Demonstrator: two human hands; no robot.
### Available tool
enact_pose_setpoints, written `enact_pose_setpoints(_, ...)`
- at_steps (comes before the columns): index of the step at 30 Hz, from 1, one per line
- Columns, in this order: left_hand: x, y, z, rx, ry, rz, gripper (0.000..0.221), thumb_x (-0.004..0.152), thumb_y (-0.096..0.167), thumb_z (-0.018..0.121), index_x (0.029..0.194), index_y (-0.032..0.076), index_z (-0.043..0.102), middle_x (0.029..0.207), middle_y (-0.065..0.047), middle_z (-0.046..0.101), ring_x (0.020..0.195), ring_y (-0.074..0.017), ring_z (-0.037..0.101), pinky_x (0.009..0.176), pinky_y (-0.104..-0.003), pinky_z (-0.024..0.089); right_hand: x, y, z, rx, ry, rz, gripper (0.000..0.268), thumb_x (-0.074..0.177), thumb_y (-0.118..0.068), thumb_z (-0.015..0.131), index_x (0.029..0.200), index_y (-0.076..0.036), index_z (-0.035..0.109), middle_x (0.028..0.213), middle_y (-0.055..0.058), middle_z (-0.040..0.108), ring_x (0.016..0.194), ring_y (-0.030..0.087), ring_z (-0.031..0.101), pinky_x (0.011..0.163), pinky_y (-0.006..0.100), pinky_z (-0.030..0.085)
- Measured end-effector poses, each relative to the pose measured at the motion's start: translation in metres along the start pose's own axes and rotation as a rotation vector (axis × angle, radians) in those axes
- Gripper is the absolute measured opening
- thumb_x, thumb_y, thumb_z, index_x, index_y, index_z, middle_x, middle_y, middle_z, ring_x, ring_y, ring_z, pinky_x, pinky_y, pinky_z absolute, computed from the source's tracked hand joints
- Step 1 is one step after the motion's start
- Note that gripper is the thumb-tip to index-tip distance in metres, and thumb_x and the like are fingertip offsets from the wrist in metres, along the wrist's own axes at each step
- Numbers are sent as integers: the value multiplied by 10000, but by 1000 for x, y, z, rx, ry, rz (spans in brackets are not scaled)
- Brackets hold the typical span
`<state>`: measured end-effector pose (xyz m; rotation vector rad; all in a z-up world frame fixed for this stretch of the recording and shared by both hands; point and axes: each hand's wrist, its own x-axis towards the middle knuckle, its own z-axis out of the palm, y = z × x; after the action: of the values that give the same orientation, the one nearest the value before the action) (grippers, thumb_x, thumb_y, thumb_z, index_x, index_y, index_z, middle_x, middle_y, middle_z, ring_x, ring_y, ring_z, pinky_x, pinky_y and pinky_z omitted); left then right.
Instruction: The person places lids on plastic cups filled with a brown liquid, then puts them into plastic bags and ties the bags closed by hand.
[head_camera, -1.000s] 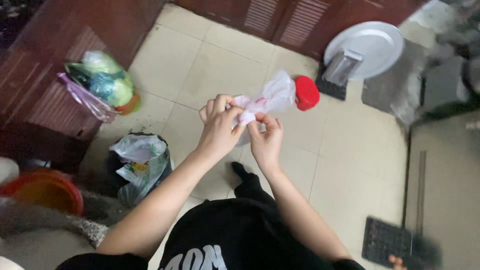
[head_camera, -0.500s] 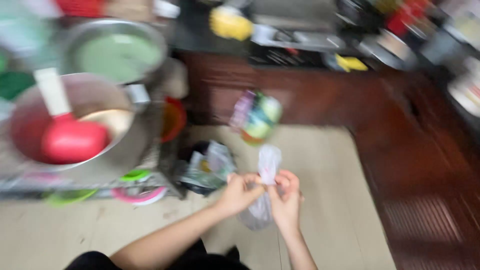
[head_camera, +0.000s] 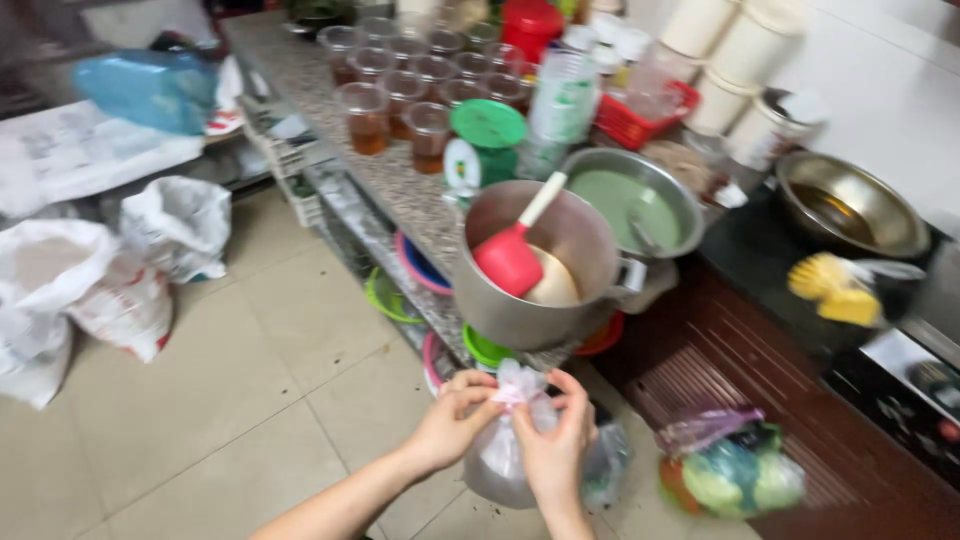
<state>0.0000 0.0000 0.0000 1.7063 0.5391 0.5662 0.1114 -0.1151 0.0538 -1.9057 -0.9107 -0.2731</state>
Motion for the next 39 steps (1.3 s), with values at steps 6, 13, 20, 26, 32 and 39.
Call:
enact_pose_setpoints(6, -37, 7, -160, -3, -79, -19, 237, 969, 206, 660, 1135, 71, 763, 1348, -48, 506, 1315, -189, 438, 1118, -335, 332, -10, -73, 110, 460, -385, 76, 513, 815, 0, 761, 1298, -55, 600, 937, 22, 794, 827, 92, 632, 797, 251, 529)
enact_pose_setpoints(13, -62, -30, -274, -179, -98, -69, 240, 982, 203, 637, 1114, 42, 757, 1331, -73, 532, 1325, -196, 486, 1125, -331, 366, -25, -147, 216, 747, -709, 266, 513, 851, 19, 721, 1325, -40, 534, 925, 19, 747, 876, 72, 600, 823, 237, 502)
enact_pose_setpoints(20, -15, -1, -309, 108, 388, -56, 293, 851, 220, 760, 1091, 53, 741, 1230, -67, 697, 1147, -180, 649, 1070, -376, 384, 4, -155, 266, 880, -716, 380, 438, 885, 46, 657, 1290, -37, 513, 1018, 28, 722, 885, 72, 611, 820, 233, 490)
enact_pose_setpoints(26, 45, 11, -316, 349, 349, -32, 296, 858, 215, 750, 1137, 119, 735, 1061, -26, 775, 1069, -129, 684, 1098, -441, 230, 70, -157, 281, 642, -571, 177, 401, 875, 16, 687, 1250, -33, 555, 997, 40, 767, 862, 80, 648, 803, 244, 495)
enact_pose_setpoints(32, 126, -46, -324, 10, 358, -71, 426, 841, 41, 741, 1222, 97, 559, 944, -54, 771, 833, -87, 644, 815, -298, 455, 140, -154, 318, 458, -485, 102, 346, 848, -48, 712, 1177, -54, 604, 957, 19, 793, 842, 92, 710, 765, 272, 528)
enact_pose_setpoints(39, 207, -43, -353, -583, 274, -149, 371, 875, -111, 551, 1147, 91, 398, 1020, -78, 731, 863, -85, 678, 748, -192, 520, 233, -136, 360, 475, -604, -159, 353, 871, -81, 754, 1200, -63, 626, 1031, 9, 775, 860, 127, 624, 862, 352, 470)
